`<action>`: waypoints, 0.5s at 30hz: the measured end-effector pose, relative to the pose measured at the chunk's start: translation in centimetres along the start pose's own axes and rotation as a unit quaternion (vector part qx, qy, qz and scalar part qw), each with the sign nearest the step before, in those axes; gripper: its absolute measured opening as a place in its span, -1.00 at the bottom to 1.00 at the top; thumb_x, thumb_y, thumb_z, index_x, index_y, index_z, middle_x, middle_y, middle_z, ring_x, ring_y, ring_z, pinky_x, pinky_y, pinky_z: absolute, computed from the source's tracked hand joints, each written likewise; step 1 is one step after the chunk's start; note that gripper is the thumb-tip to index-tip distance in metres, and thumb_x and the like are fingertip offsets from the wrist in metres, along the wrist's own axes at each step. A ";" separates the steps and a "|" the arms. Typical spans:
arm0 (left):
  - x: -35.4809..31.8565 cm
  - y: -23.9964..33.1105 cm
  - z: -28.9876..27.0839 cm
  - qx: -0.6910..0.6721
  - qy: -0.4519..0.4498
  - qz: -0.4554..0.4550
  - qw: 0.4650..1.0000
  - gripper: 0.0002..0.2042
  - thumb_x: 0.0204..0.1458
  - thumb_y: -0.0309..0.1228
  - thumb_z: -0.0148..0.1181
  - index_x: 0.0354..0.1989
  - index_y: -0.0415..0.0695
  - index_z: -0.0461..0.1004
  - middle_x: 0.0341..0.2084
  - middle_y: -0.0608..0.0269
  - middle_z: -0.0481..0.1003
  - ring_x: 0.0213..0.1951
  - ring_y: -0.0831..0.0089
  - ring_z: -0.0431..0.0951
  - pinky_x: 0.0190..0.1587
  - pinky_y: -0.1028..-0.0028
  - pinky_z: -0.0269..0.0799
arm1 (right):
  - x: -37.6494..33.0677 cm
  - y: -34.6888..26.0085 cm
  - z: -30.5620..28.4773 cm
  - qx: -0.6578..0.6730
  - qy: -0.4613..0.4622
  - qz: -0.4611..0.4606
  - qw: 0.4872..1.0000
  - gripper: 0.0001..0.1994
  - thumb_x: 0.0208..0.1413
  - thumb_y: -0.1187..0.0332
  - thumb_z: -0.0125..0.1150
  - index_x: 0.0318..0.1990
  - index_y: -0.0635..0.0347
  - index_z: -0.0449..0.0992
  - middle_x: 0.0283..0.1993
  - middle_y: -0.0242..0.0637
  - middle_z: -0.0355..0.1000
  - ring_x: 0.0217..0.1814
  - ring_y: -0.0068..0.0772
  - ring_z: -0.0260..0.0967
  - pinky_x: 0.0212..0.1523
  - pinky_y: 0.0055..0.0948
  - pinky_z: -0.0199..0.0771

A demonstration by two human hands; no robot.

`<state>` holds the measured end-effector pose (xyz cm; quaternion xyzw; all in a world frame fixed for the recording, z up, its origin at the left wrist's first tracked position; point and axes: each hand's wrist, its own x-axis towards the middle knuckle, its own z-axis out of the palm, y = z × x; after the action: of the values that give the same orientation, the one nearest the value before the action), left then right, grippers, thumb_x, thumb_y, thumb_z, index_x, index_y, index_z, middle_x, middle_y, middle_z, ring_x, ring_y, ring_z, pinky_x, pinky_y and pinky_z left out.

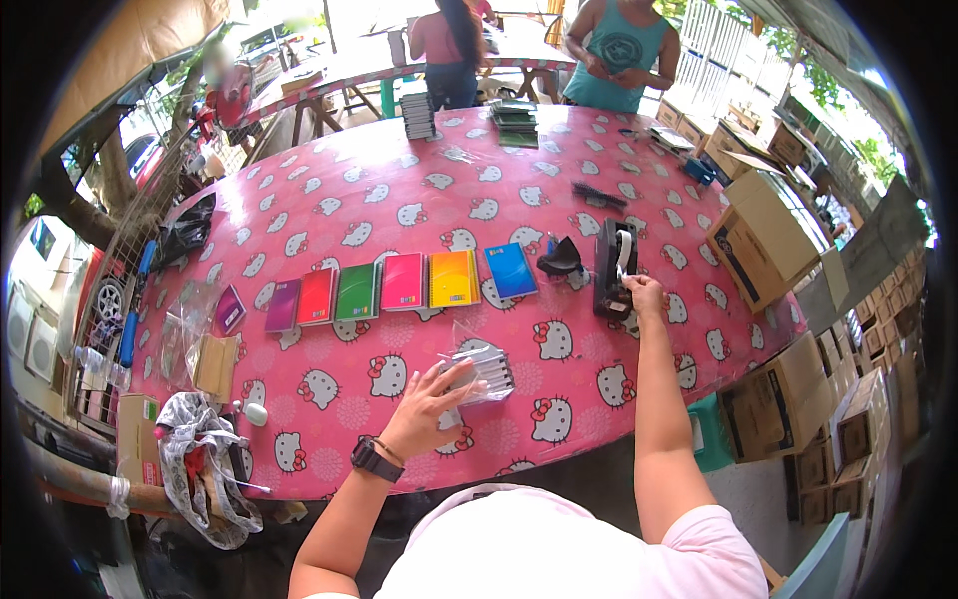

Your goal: The person wraps colorful notebooks in clear plastic sleeves at a table. They pick up each notebook, slide it into a sleeve, and place the wrapped item on the table. The person repeats this process for several notebooks of different colors.

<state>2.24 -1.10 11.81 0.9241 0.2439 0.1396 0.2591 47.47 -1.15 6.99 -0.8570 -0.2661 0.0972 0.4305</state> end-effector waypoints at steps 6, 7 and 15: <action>0.2 -1.1 2.3 -0.064 0.072 0.012 0.995 -0.32 -0.38 -0.47 0.27 0.09 0.24 0.32 0.24 0.41 0.12 0.27 0.00 0.02 0.22 -0.18 -0.06 | -4.7 4.3 0.6 0.219 0.023 -0.074 0.973 -0.81 0.08 0.32 0.17 -0.45 0.27 0.42 -0.53 -0.41 0.36 -0.67 -0.59 0.18 -0.63 -0.48 0.23; 0.2 -0.9 2.7 -0.057 0.087 0.004 0.995 -0.34 -0.38 -0.47 0.27 0.07 0.22 0.33 0.23 0.41 0.13 0.27 0.00 0.02 0.21 -0.20 -0.07 | -5.1 5.0 1.1 0.258 -0.021 0.011 0.966 -0.82 0.09 0.32 0.16 -0.44 0.25 0.41 -0.53 -0.42 0.34 -0.68 -0.62 0.16 -0.67 -0.51 0.18; 0.2 -0.4 1.8 0.071 0.078 0.001 0.994 -0.27 -0.38 -0.43 0.31 0.13 0.30 0.28 0.27 0.36 0.07 0.29 -0.02 -0.05 0.23 -0.15 -0.09 | -10.2 -5.2 1.7 0.287 -0.461 0.112 0.832 -0.85 0.08 0.29 0.20 -0.37 0.16 0.45 -0.58 -0.50 0.30 -0.69 -0.74 0.05 -0.74 -0.68 -0.02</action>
<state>2.91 -1.41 10.15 0.9267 0.2719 0.1941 0.1723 36.33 -2.94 9.44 -0.5750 -0.2959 0.6003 0.4705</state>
